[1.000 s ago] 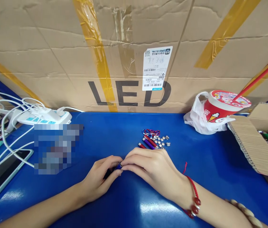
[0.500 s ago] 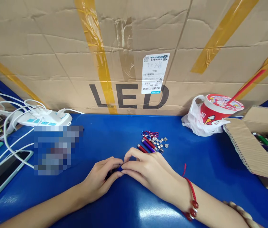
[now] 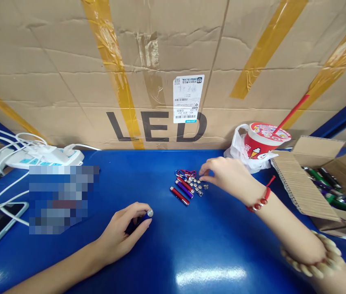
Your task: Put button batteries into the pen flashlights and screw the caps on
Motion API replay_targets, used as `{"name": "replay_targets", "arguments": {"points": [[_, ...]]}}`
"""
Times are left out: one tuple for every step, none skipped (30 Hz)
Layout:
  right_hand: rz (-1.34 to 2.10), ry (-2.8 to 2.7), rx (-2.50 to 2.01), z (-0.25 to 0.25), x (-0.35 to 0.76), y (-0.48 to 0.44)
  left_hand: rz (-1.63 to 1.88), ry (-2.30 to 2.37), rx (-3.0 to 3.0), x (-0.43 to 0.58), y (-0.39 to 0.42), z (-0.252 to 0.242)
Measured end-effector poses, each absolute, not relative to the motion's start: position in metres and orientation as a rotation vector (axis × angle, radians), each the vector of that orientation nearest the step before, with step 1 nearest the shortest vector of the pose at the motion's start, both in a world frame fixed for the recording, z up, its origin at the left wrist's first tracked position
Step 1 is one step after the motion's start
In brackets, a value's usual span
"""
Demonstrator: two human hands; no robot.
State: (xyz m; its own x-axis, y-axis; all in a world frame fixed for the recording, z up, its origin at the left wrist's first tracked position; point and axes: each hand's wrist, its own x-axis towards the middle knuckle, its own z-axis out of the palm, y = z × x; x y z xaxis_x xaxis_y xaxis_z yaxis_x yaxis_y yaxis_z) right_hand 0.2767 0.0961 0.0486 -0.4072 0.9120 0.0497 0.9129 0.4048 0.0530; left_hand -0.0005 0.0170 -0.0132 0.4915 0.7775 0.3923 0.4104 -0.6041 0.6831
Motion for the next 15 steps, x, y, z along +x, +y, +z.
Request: {"name": "replay_targets", "arguments": {"points": [[-0.067, -2.654, -1.731, 0.046, 0.277, 0.097, 0.954, 0.975, 2.226, -0.001, 0.017, -0.013], [-0.014, -2.681, -1.747, 0.044, 0.276, 0.098, 0.955, 0.974, 2.222, -0.001, 0.017, -0.013], [0.026, -2.699, -1.757, 0.043, 0.275, 0.098, 0.955, 0.973, 2.22, -0.001, 0.017, -0.013], [0.046, -2.709, -1.765, 0.043, 0.273, 0.097, 0.956, 0.972, 2.218, -0.001, 0.016, -0.013], [0.046, -2.713, -1.771, 0.043, 0.272, 0.097, 0.955, 0.973, 2.217, -0.001, 0.016, -0.013], [0.025, -2.711, -1.781, 0.043, 0.272, 0.097, 0.954, 0.974, 2.218, -0.001, 0.016, -0.013], [-0.012, -2.704, -1.794, 0.043, 0.272, 0.097, 0.951, 0.974, 2.22, -0.001, 0.016, -0.013], [-0.053, -2.696, -1.809, 0.042, 0.273, 0.097, 0.95, 0.976, 2.221, -0.001, 0.016, -0.013], [-0.087, -2.69, -1.822, 0.042, 0.274, 0.098, 0.951, 0.973, 2.224, -0.001, 0.015, -0.013], [-0.106, -2.687, -1.833, 0.041, 0.275, 0.099, 0.953, 0.97, 2.226, -0.001, 0.015, -0.013], [-0.113, -2.686, -1.842, 0.04, 0.276, 0.1, 0.957, 0.968, 2.228, -0.001, 0.015, -0.012], [-0.109, -2.687, -1.848, 0.038, 0.276, 0.101, 0.962, 0.967, 2.228, -0.001, 0.015, -0.012], [-0.1, -2.688, -1.85, 0.037, 0.276, 0.103, 0.964, 0.967, 2.228, -0.001, 0.015, -0.012], [-0.092, -2.688, -1.85, 0.035, 0.276, 0.103, 0.968, 0.97, 2.226, -0.001, 0.015, -0.012], [-0.089, -2.686, -1.848, 0.034, 0.276, 0.104, 0.969, 0.974, 2.223, -0.001, 0.016, -0.012]]}}
